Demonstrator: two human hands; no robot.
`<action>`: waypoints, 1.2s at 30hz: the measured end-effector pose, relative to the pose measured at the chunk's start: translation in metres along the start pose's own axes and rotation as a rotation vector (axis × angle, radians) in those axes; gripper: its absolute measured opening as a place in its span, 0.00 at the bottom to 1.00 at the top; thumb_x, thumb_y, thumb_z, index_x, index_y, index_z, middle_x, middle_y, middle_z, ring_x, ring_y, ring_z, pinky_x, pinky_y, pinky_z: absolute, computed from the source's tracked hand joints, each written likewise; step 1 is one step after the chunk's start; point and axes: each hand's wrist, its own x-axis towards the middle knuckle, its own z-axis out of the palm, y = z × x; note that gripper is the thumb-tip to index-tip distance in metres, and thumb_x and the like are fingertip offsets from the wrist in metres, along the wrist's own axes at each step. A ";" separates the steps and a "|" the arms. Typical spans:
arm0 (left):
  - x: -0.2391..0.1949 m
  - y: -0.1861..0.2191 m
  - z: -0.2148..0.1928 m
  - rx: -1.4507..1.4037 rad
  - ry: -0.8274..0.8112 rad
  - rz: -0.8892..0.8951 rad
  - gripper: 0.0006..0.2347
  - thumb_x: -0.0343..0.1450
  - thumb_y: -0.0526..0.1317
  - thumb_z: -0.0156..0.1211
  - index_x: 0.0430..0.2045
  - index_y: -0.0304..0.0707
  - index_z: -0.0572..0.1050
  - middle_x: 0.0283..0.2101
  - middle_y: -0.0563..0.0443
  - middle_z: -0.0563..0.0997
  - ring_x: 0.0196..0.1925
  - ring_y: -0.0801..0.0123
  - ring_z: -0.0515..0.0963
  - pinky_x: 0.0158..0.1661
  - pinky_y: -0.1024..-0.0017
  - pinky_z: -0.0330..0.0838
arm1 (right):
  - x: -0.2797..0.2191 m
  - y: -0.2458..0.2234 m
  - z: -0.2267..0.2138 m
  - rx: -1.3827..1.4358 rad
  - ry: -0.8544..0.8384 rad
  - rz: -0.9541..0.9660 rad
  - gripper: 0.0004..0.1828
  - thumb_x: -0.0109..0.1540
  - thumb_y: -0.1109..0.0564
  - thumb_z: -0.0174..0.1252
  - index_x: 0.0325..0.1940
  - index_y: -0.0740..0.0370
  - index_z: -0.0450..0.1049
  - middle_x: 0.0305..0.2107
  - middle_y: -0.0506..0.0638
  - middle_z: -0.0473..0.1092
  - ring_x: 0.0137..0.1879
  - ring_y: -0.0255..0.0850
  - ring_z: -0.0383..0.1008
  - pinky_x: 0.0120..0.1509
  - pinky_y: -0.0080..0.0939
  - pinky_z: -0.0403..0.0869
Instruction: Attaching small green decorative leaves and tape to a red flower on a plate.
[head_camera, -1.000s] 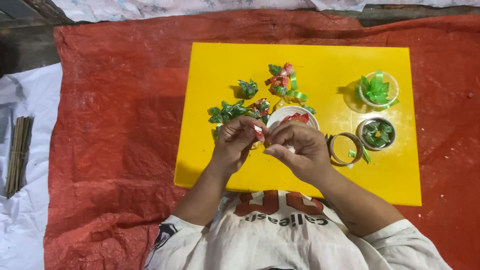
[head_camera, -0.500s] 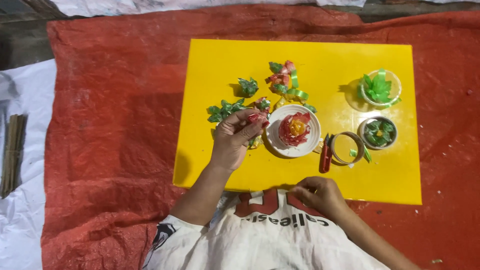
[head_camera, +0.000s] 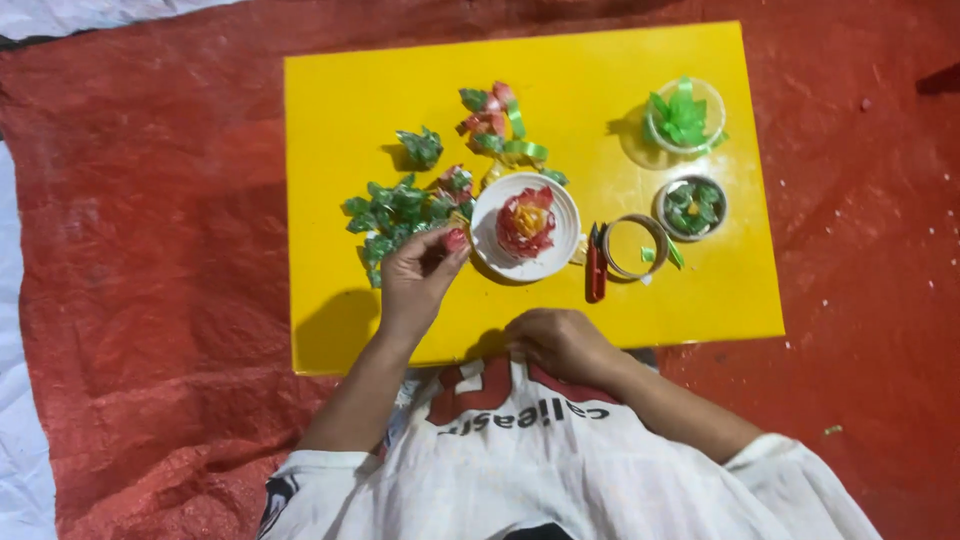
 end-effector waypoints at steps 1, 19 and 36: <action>-0.007 -0.001 0.004 -0.001 -0.008 -0.012 0.11 0.68 0.29 0.72 0.44 0.31 0.81 0.36 0.43 0.85 0.37 0.69 0.82 0.43 0.70 0.79 | -0.001 0.006 0.002 0.005 0.002 0.014 0.06 0.62 0.55 0.63 0.39 0.55 0.84 0.36 0.54 0.82 0.40 0.50 0.84 0.44 0.45 0.81; -0.048 -0.042 0.065 0.539 -0.300 0.635 0.08 0.70 0.34 0.66 0.42 0.44 0.81 0.41 0.54 0.85 0.45 0.60 0.85 0.49 0.62 0.79 | -0.027 0.076 0.004 0.503 0.475 -0.006 0.18 0.53 0.65 0.74 0.47 0.66 0.83 0.39 0.56 0.76 0.38 0.41 0.80 0.44 0.40 0.82; 0.034 -0.077 0.076 0.723 -0.215 0.214 0.45 0.61 0.50 0.82 0.69 0.40 0.56 0.64 0.31 0.69 0.67 0.37 0.71 0.63 0.42 0.69 | -0.029 0.086 -0.027 0.675 0.630 0.207 0.16 0.60 0.66 0.69 0.51 0.69 0.79 0.40 0.61 0.77 0.44 0.43 0.79 0.50 0.43 0.81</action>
